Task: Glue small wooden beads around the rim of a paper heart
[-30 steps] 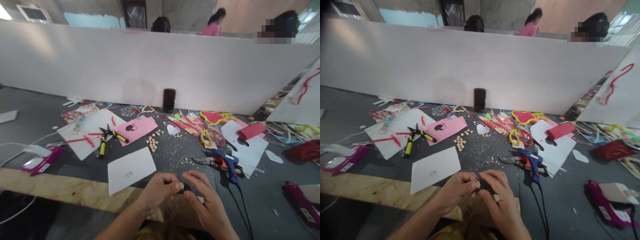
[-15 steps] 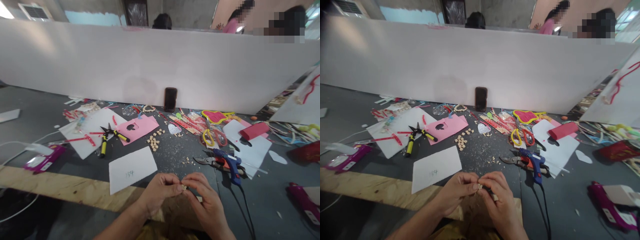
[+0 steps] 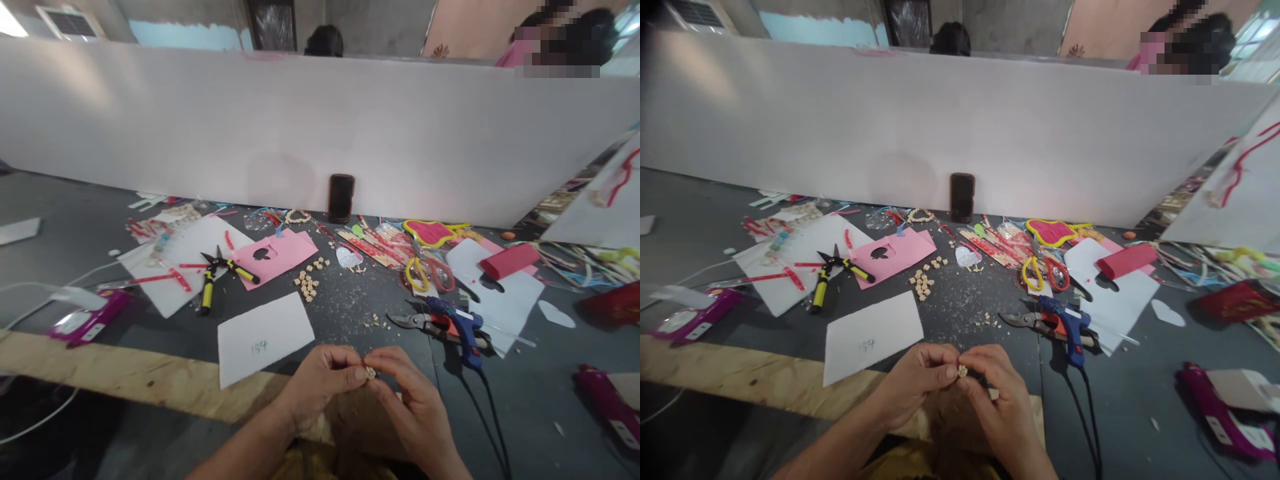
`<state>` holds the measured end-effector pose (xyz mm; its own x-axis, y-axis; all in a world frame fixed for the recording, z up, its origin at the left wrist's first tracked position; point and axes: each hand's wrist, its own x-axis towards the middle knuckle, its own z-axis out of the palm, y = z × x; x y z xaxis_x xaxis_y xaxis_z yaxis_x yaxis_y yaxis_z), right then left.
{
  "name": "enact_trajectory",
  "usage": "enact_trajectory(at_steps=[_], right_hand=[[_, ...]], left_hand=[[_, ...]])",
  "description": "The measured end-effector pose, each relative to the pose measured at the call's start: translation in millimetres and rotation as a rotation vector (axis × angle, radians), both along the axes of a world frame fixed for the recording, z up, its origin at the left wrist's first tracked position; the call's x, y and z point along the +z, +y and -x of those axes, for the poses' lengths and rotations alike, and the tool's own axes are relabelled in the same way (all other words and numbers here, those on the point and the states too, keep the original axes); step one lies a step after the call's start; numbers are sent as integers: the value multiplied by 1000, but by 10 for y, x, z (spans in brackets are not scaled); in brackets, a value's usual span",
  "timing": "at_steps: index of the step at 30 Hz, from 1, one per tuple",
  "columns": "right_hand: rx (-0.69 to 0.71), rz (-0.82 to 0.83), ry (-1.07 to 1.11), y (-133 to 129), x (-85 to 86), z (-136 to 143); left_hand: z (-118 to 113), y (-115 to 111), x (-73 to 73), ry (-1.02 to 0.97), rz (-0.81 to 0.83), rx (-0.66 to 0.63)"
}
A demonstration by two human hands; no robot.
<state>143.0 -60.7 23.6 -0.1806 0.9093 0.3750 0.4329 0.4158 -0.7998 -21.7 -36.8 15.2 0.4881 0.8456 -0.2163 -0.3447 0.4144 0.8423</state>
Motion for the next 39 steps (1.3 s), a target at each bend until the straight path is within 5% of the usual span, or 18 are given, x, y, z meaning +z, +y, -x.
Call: enact_trajectory(at_steps=[19,25,28,33,35,39], right_hand=[[-44,-119,-154,-7,-39,-1],[-94,-131,-164,30,-26,-26],[-156,-111,-182,60,-49,-73],[-197,-94,-175,102,-81,-76],[-186,-89,-173,115,-84,-42],[-137,-103,-157,142,-80,22]], left_hand=[[-25,-20,-52,94,-10,81],[91,43,-13,311,-299,-8],[300,195,77,557,-476,-49],[761,726,209,1116,-722,122],[891,976,187,1319,-711,96],[977,1334,49,1416,-672,88]])
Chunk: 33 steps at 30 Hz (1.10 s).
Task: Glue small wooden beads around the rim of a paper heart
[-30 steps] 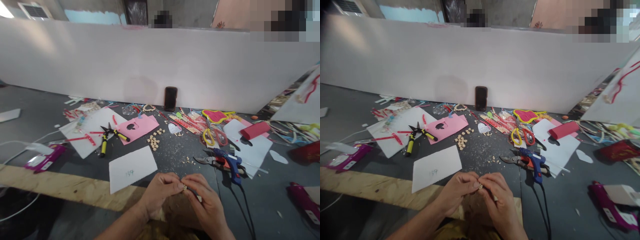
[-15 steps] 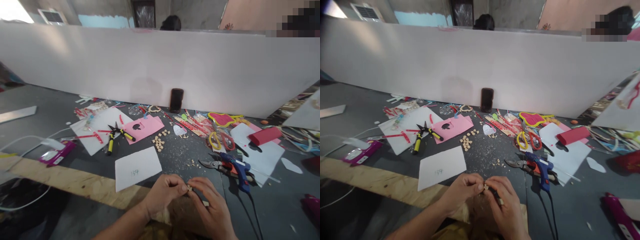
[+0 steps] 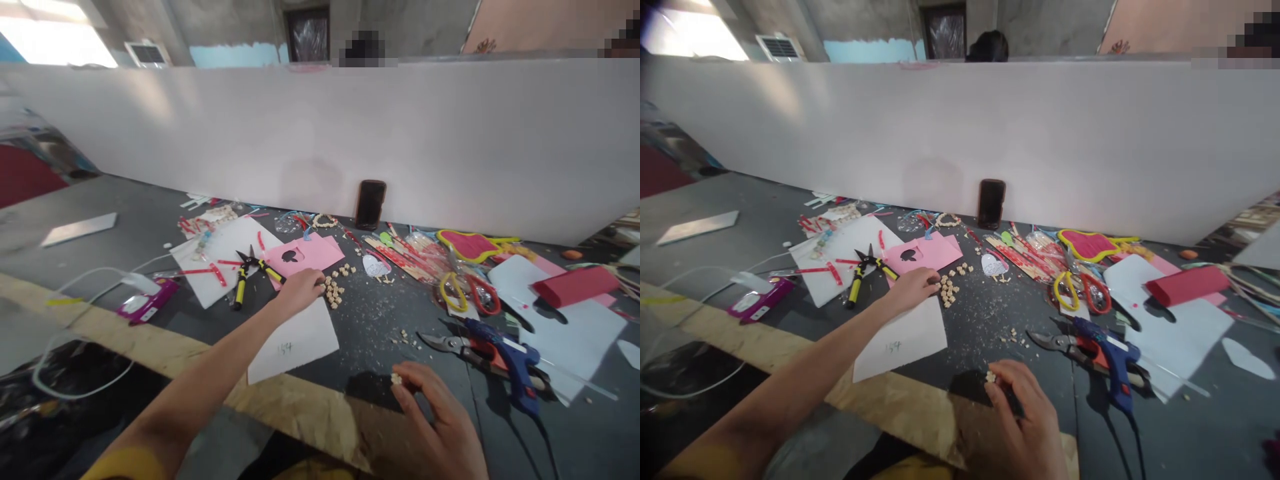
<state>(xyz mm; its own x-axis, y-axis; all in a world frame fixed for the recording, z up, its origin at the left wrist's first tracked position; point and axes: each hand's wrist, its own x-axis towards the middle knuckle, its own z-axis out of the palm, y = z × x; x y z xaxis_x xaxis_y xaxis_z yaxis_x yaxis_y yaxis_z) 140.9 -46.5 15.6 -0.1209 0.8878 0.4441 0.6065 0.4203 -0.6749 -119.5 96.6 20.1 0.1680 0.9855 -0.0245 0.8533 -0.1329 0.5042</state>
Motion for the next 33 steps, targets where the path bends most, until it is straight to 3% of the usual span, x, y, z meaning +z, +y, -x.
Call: enact_trajectory(at_steps=[7,14,16,20,22,33], right_hand=[[20,-9,-31,69,-17,-9],[45,5,-36,145,-40,-23],[35,6,-34,154,-50,-21],[34,36,-32,145,-55,-2],[35,50,-28,131,-47,4],[-28,224,86,88,20,46]], left_hand=[[-40,70,-85,-57,5,19],[-19,-28,-32,-365,69,14],[-55,-101,4,-522,146,-13],[-160,-256,75,-1121,490,16],[-205,-311,96,-1262,586,41],[-494,-617,135,-1283,635,-72]])
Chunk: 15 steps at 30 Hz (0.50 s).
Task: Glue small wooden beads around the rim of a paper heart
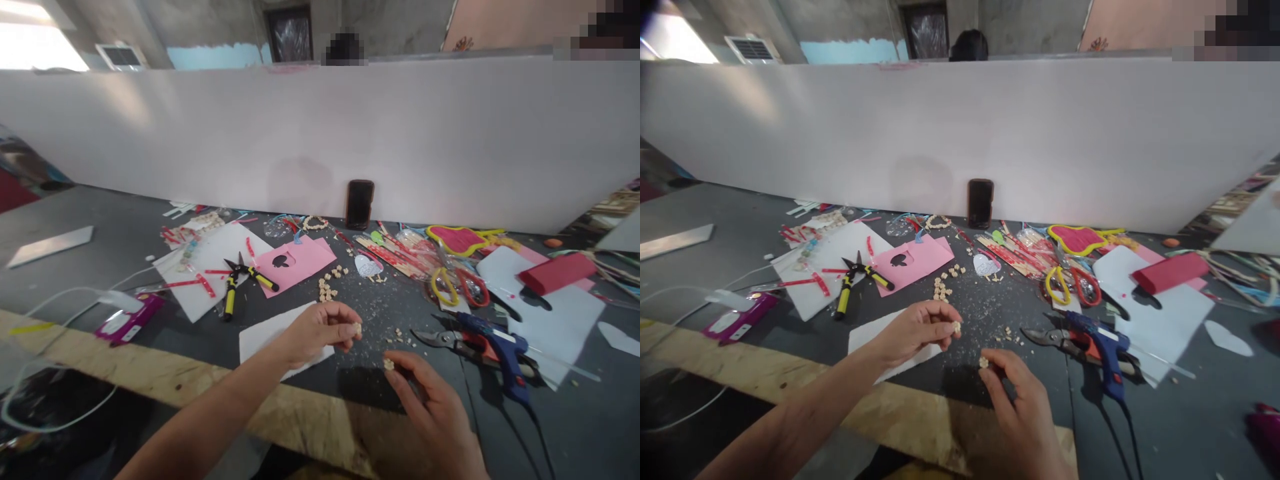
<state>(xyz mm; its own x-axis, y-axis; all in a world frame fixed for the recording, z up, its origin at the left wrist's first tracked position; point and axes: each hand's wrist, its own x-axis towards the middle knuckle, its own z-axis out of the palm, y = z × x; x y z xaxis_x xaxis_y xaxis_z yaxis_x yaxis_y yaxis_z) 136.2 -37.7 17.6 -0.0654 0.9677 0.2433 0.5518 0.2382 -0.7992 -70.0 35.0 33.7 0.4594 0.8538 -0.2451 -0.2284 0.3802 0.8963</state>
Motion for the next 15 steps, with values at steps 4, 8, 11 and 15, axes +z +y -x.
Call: enact_trajectory(at_steps=[4,8,11,15], right_hand=[[-38,70,95,-25,40,63],[-44,135,179,-64,57,76],[-44,149,236,-95,70,72],[-48,158,292,-116,83,69]], left_hand=[[-137,-171,-12,-18,-10,-68],[-210,-292,-8,-14,-40,-87],[-245,-353,-4,16,-47,-61],[-286,-414,-16,49,-68,-35]])
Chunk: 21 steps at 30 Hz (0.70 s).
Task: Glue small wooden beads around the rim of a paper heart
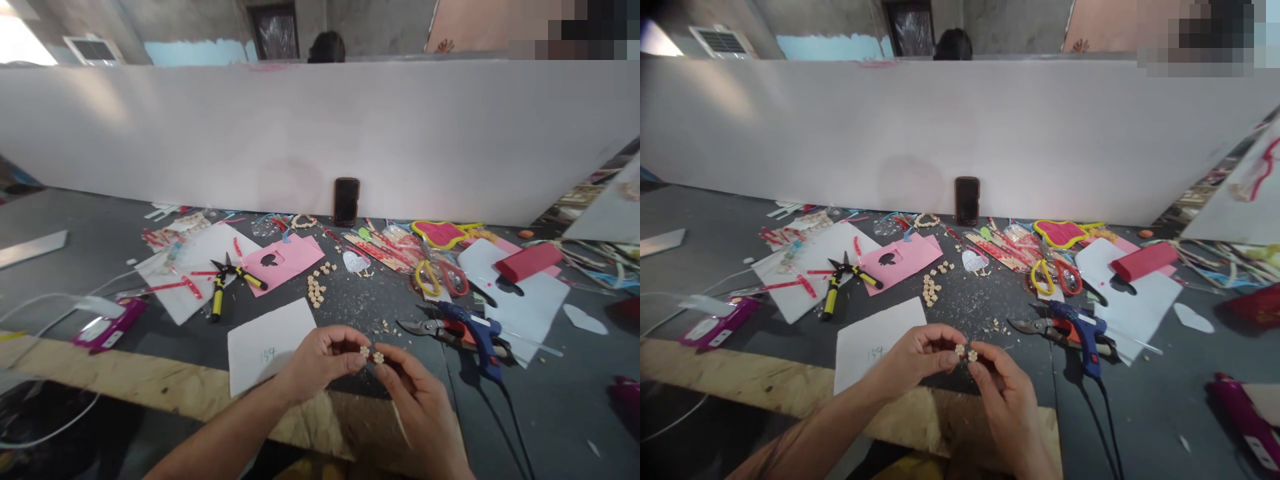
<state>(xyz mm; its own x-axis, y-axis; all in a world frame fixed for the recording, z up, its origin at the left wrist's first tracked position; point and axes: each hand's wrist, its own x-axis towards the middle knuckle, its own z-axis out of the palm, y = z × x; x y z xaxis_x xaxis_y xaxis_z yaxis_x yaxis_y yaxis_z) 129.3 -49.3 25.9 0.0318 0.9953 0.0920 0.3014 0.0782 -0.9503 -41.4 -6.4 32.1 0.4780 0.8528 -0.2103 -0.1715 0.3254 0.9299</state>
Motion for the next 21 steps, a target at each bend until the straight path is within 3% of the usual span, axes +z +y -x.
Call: enact_trajectory(at_steps=[14,21], right_hand=[[38,-1,-56,-16,-48,11],[-29,47,-89,37,-90,-20]], left_hand=[[11,-91,-62,-33,22,40],[59,-101,-79,-174,132,84]])
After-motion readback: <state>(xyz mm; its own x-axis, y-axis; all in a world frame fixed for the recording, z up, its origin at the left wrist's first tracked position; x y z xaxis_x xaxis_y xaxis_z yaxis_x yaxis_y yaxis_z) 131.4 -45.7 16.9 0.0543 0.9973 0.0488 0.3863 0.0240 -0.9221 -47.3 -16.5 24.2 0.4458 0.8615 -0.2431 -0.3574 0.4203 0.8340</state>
